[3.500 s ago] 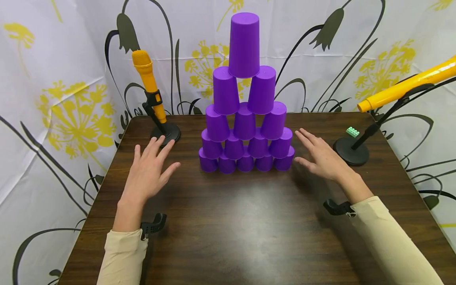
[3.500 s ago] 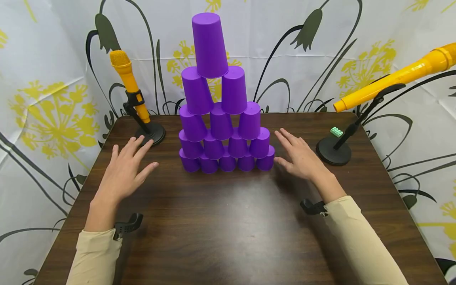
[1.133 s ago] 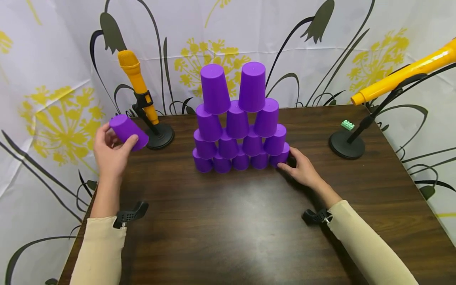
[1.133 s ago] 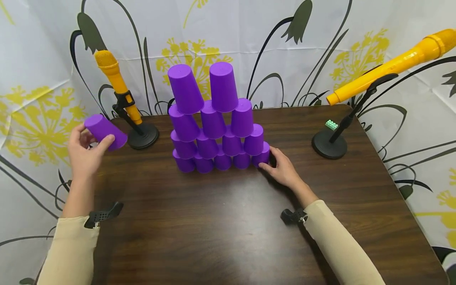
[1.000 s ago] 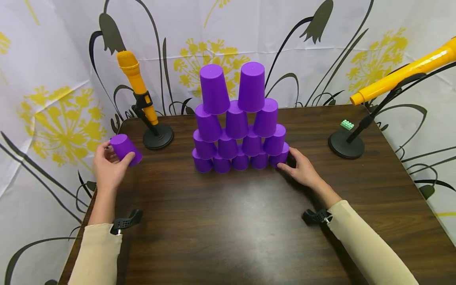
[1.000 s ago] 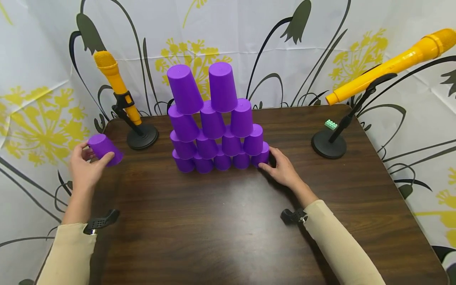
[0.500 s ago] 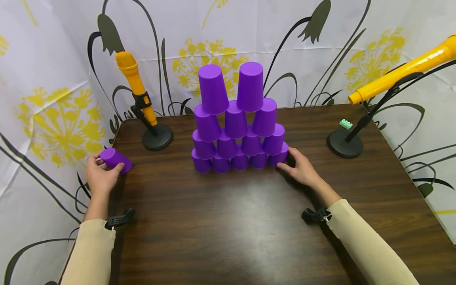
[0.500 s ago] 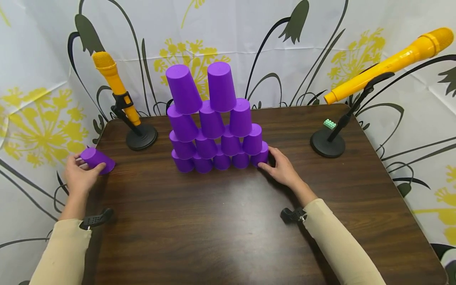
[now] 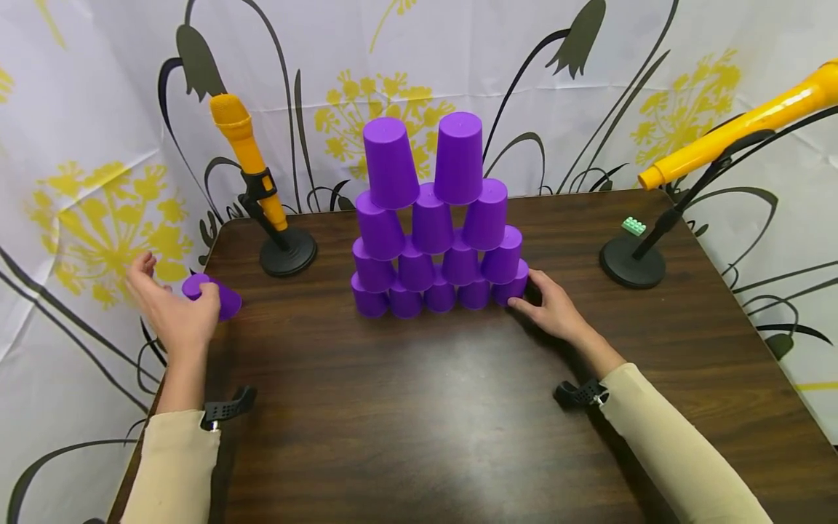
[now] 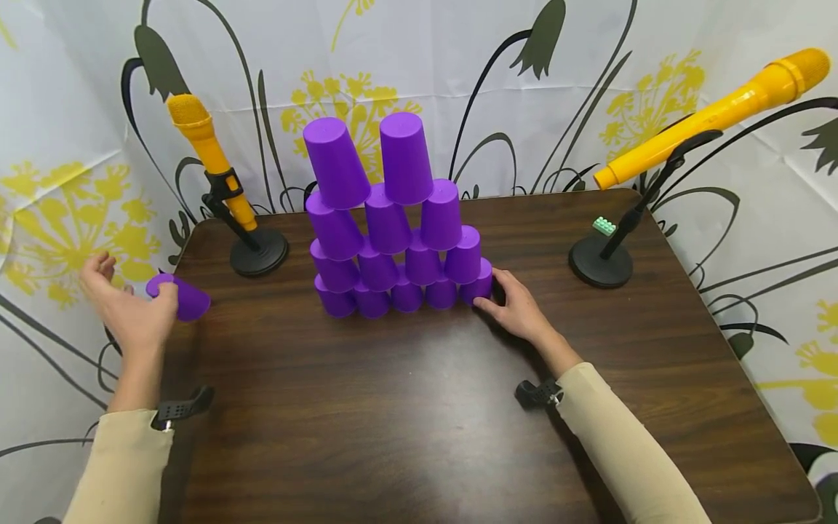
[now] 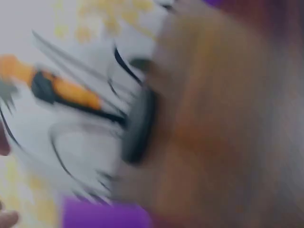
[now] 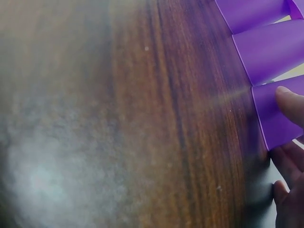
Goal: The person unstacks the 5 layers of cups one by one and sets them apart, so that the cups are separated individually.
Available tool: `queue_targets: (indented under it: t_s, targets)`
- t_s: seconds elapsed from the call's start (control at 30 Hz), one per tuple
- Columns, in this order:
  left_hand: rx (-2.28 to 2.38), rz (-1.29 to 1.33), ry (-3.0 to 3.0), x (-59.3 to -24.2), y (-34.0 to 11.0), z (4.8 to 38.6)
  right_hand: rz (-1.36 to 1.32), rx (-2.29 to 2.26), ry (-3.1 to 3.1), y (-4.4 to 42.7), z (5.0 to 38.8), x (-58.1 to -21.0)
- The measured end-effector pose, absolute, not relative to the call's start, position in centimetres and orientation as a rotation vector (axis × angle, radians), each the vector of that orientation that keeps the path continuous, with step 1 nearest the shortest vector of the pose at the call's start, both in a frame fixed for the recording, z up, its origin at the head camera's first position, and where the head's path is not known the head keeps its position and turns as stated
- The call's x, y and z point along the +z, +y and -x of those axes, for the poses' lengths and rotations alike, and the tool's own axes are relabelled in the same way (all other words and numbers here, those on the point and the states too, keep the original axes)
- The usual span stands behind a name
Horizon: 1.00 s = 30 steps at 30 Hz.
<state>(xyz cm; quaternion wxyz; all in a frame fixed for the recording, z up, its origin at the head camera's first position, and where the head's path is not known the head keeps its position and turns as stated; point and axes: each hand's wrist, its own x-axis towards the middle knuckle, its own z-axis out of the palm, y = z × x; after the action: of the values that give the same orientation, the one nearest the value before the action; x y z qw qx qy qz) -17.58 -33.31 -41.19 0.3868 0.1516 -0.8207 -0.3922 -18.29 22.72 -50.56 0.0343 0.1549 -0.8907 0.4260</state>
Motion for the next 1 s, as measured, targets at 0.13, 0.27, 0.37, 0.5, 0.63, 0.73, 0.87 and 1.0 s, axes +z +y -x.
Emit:
queue_targets:
  t_s: [0.13,0.27,0.37,0.5,0.63,0.73,0.87,1.0]
  targets:
    - [-1.162,-0.064,-1.888,-35.2,-28.0,17.2,-0.476,1.307,-2.739,22.8,18.4,-50.5]
    - [-1.503,0.295,-1.813,-30.0,-22.3,16.2,-0.469,1.313,-2.747,22.9,18.3,-50.4]
    - [-1.579,0.527,-1.911,-27.3,-19.0,15.9,-0.466,1.318,-2.753,23.0,18.2,-50.3]
    - [-1.523,0.709,-2.092,-24.9,-15.2,16.2,-0.464,1.313,-2.757,23.0,18.2,-50.2]
    - [-1.481,0.773,-2.204,-23.5,-12.6,16.9,-0.466,1.314,-2.758,23.1,18.2,-50.3]
    - [-1.462,0.795,-2.243,-23.1,-11.5,17.7,-0.470,1.316,-2.756,23.1,18.2,-50.4]
    - [-1.470,0.808,-2.221,-23.3,-10.6,18.5,-0.475,1.312,-2.750,23.0,18.3,-50.6]
    - [-1.484,0.818,-2.159,-23.5,-10.3,18.8,-0.477,1.305,-2.745,23.0,18.3,-50.5]
